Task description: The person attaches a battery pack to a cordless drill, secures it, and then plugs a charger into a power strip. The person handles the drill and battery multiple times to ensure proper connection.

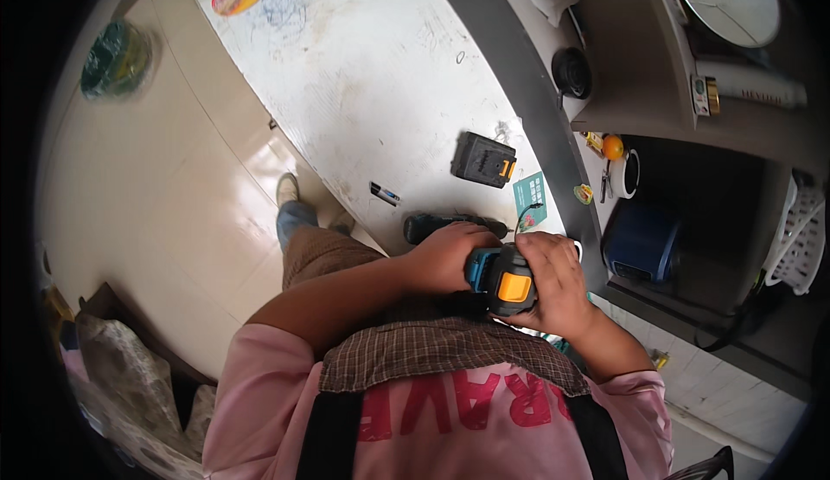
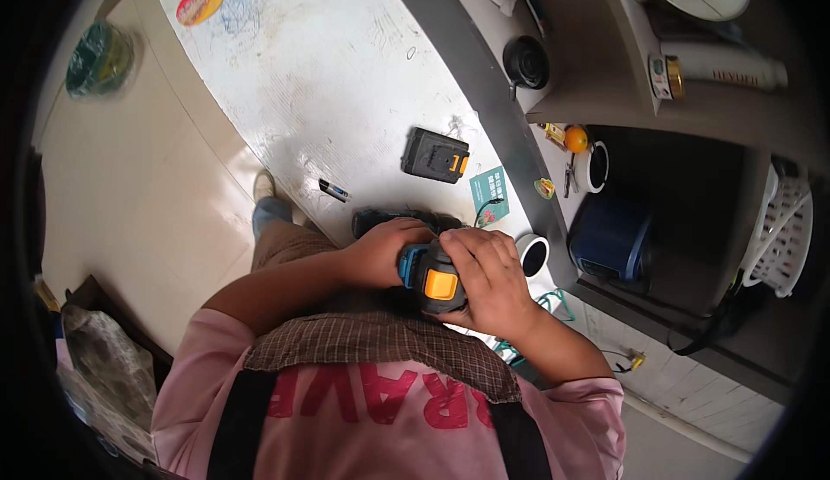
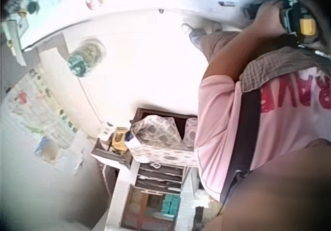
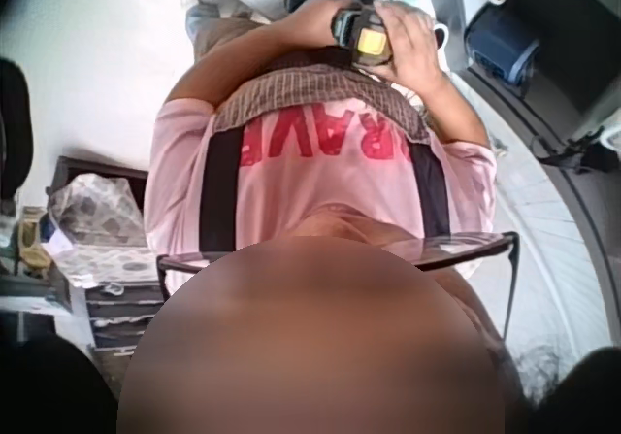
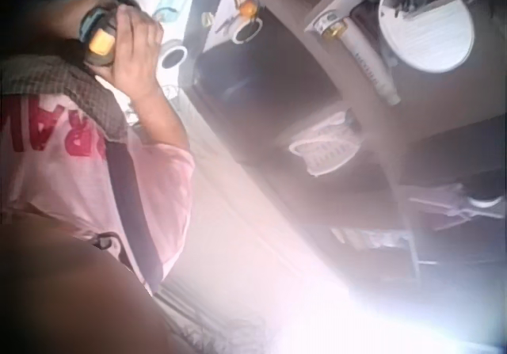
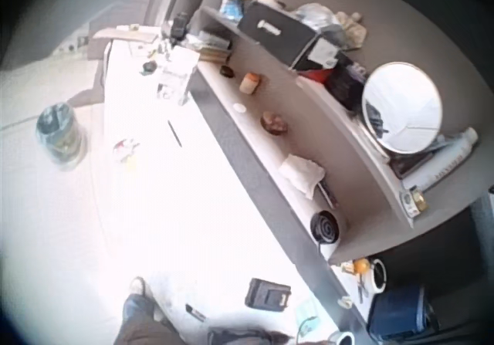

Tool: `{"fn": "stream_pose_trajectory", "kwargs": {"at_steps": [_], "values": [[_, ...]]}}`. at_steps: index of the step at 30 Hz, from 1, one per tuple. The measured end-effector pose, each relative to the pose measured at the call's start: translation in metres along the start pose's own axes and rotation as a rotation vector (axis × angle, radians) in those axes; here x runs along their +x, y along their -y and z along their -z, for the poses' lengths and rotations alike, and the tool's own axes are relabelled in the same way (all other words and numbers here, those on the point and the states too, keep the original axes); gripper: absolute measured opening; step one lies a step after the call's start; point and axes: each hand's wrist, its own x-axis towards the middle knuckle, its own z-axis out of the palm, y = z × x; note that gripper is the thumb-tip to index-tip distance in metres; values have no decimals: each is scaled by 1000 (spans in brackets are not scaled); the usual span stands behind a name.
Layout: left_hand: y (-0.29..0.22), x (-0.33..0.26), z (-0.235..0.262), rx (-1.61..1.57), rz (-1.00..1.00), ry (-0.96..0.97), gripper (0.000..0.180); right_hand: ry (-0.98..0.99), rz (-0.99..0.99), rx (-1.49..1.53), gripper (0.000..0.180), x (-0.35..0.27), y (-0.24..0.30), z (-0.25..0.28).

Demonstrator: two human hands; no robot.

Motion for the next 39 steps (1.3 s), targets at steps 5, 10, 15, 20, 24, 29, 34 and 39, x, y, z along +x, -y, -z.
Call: {"fn": "stream_pose_trajectory", "kwargs": {"at_steps": [5,10,15,20,24,29,34,39], "values": [[7,15,11,-32,-76,-14,34,21,-10,-48,85,24,2,3],[13,30,14,-45,-70,138,27,35,-110,-84,84,21,1,3],[14,38,16,-30,-79,227,26,89,-206,-99,87,16,2,5],[17,46,19,-54,-74,288,27,104,-269,-107,88,12,0,7],[17,53,23,-85,-65,310,31,89,-331,-84,85,8,-2,8],[23,61,22,-103,-73,359,33,125,-343,-69,76,4,-9,9],[30,67,18,-195,-16,435,26,179,-407,-45,76,16,-14,12],[32,72,15,-219,-10,431,22,167,-498,-9,85,17,-16,11]]}}
